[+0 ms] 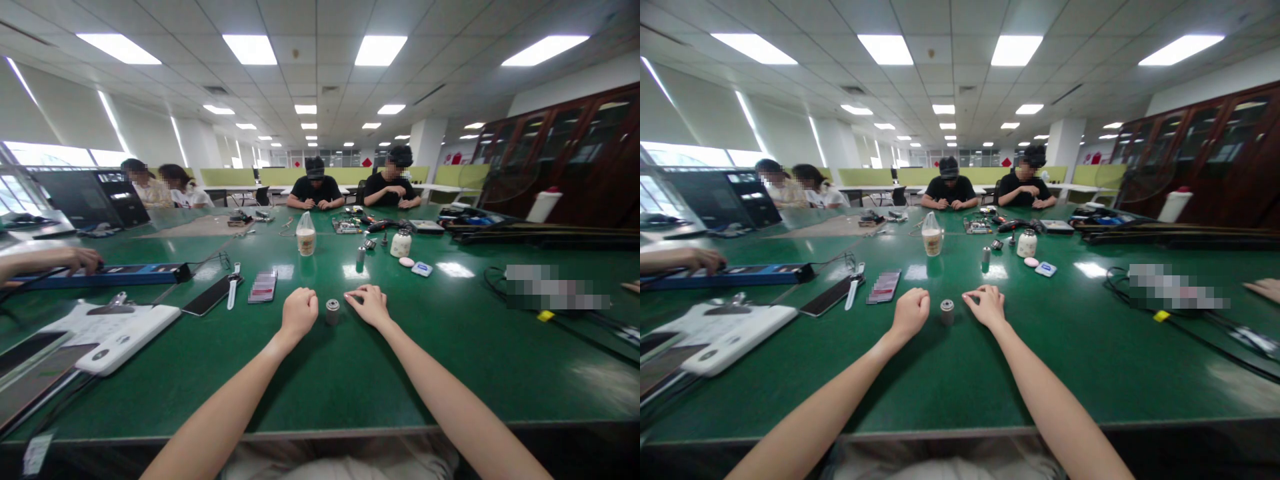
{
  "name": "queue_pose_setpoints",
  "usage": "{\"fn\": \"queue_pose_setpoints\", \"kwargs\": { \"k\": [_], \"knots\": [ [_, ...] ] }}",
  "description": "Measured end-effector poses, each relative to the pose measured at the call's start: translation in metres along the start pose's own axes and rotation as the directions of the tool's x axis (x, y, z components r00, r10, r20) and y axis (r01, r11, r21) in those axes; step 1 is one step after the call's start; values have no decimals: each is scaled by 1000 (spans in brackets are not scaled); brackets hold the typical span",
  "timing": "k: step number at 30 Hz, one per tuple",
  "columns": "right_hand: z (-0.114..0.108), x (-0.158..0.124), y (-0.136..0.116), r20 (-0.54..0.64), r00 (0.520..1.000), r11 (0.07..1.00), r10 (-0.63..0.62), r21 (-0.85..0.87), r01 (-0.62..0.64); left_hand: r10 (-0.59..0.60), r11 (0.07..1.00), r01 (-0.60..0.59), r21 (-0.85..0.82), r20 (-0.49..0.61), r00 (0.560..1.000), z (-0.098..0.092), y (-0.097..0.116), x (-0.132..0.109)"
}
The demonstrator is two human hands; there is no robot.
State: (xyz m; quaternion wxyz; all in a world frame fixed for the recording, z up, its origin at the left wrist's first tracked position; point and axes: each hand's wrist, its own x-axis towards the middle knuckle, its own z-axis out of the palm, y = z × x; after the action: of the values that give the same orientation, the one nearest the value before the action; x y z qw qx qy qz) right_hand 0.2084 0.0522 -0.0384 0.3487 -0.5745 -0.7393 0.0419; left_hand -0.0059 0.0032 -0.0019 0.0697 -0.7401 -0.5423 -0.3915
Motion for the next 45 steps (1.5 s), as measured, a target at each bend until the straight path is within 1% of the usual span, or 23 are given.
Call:
{"fn": "queue_pose_setpoints", "kwargs": {
  "k": [3,6,9,12,14,17,20,23,26,29,32,34,37,42,45],
  "knots": [
    [0,0,1,5,1000,1000,-15,-4,15,-2,1000,2,2,5,1000,1,0,0],
    [-4,1,-3,-46,999,999,-17,40,19,-1,1000,1,-10,4,1000,1,0,0],
    [-13,-2,-18,-112,993,985,-48,159,66,6,1000,-6,-22,4,1000,0,1,0],
    [-22,-8,-39,-130,981,952,-145,252,174,16,999,-16,-36,10,1000,0,2,-1],
    [-24,-13,-50,-128,974,941,-186,260,214,25,998,-24,-53,16,1000,0,3,-1],
    [-22,-17,-58,-93,974,948,-207,227,224,28,996,-26,-81,27,999,1,2,-3],
    [-20,-17,-58,-47,975,955,-215,200,220,25,994,-20,-110,48,999,1,1,-4],
    [-19,-17,-57,-32,977,960,-211,183,213,43,987,-32,-157,69,997,0,2,-5],
    [-19,-17,-57,-56,981,967,-187,165,194,49,974,-31,-226,76,996,-2,4,-5],
    [-20,-17,-56,-98,980,967,-175,170,190,48,954,-28,-299,60,997,-1,5,-5],
    [-21,-17,-54,-140,976,963,-169,187,194,92,934,-65,-351,59,994,2,5,-5],
    [-20,-16,-52,-148,975,961,-166,197,194,108,929,-76,-363,67,992,5,4,-6],
    [-19,-16,-51,-139,975,957,-174,210,201,85,927,-52,-373,73,994,7,3,-6],
    [-20,-16,-53,-149,973,954,-175,219,205,14,921,20,-389,84,996,9,4,-4],
    [-21,-17,-54,-158,974,953,-164,230,198,5,919,26,-393,78,997,10,4,-3]
  ]
}}
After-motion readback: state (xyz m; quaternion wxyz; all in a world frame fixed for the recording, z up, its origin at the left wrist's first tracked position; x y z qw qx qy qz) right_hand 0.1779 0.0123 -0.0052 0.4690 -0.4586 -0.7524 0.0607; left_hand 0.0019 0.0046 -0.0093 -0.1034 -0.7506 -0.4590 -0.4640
